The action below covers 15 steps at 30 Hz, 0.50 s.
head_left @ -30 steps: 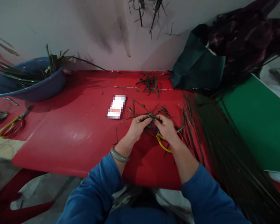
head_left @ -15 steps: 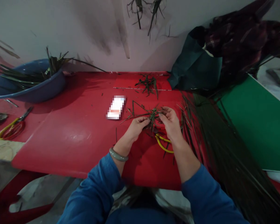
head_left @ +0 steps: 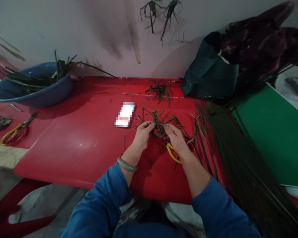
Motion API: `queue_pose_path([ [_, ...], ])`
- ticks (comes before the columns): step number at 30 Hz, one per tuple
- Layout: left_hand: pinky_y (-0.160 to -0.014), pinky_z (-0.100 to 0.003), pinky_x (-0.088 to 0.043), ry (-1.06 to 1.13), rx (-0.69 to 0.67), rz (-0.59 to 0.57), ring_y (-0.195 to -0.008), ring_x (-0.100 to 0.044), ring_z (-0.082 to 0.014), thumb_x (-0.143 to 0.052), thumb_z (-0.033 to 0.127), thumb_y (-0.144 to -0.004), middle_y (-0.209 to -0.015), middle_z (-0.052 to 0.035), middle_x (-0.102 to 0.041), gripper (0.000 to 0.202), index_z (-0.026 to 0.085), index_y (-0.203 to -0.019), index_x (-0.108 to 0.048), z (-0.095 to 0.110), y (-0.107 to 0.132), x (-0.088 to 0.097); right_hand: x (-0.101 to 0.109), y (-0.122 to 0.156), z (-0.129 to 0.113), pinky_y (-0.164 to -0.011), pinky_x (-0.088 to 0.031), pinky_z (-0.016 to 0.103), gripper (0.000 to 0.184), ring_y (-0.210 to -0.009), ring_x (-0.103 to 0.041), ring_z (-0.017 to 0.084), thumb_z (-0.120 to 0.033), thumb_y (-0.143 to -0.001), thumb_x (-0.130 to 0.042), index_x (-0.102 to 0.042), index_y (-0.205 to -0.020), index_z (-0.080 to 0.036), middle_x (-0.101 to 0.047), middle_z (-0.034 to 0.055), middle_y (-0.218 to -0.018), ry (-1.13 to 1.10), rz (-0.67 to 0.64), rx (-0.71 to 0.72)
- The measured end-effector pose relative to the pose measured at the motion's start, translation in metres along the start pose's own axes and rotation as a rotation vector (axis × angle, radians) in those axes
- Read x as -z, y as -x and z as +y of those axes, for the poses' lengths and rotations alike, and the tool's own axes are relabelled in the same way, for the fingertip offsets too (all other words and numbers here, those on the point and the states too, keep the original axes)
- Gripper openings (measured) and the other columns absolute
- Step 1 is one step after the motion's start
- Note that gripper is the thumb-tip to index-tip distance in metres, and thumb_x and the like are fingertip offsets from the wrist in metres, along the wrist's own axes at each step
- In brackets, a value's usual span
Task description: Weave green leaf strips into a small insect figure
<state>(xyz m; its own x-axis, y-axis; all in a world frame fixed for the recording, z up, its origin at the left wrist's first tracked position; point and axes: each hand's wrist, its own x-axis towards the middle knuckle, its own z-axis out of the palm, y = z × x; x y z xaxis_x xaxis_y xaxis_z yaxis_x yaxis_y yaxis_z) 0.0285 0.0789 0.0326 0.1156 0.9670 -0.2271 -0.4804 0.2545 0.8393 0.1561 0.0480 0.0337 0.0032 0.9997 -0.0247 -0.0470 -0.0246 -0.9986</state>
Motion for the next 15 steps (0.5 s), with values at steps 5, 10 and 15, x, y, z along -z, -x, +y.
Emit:
queue_pose_path([
  [5, -0.061, -0.021, -0.04, 0.031, 0.016, -0.006, -0.058, -0.053, -0.0065, -0.074, 0.025, -0.053, -0.063, 0.0016, -0.061, 0.022, 0.013, -0.069, -0.064, 0.0002, 0.0013, -0.0028, 0.0027, -0.004, 0.0048, -0.055, -0.042, 0.025, 0.02, -0.057, -0.051, 0.012, -0.039, -0.071, -0.057, -0.058, -0.075, -0.02, -0.058, -0.0014, -0.065, 0.116, 0.073, 0.04],
  [10, -0.064, -0.022, -0.042, 0.041, 0.047, -0.013, -0.061, -0.055, -0.0073, -0.075, 0.025, -0.051, -0.066, 0.0004, -0.064, 0.025, 0.013, -0.071, -0.066, 0.0015, 0.0025, -0.0042, 0.0054, -0.0057, 0.0041, -0.058, -0.045, 0.027, 0.022, -0.06, -0.054, 0.013, -0.039, -0.069, -0.058, -0.059, -0.081, -0.02, -0.06, -0.0003, -0.069, 0.037, 0.117, 0.025],
  [15, -0.063, -0.022, -0.042, 0.023, 0.069, -0.036, -0.06, -0.054, -0.0067, -0.075, 0.022, -0.05, -0.066, 0.001, -0.064, 0.023, 0.014, -0.07, -0.067, 0.0021, 0.0041, -0.004, 0.0071, -0.0061, 0.0025, -0.057, -0.042, 0.025, 0.017, -0.057, -0.05, 0.011, -0.035, -0.069, -0.059, -0.061, -0.076, -0.02, -0.057, -0.002, -0.066, 0.065, 0.209, 0.093],
])
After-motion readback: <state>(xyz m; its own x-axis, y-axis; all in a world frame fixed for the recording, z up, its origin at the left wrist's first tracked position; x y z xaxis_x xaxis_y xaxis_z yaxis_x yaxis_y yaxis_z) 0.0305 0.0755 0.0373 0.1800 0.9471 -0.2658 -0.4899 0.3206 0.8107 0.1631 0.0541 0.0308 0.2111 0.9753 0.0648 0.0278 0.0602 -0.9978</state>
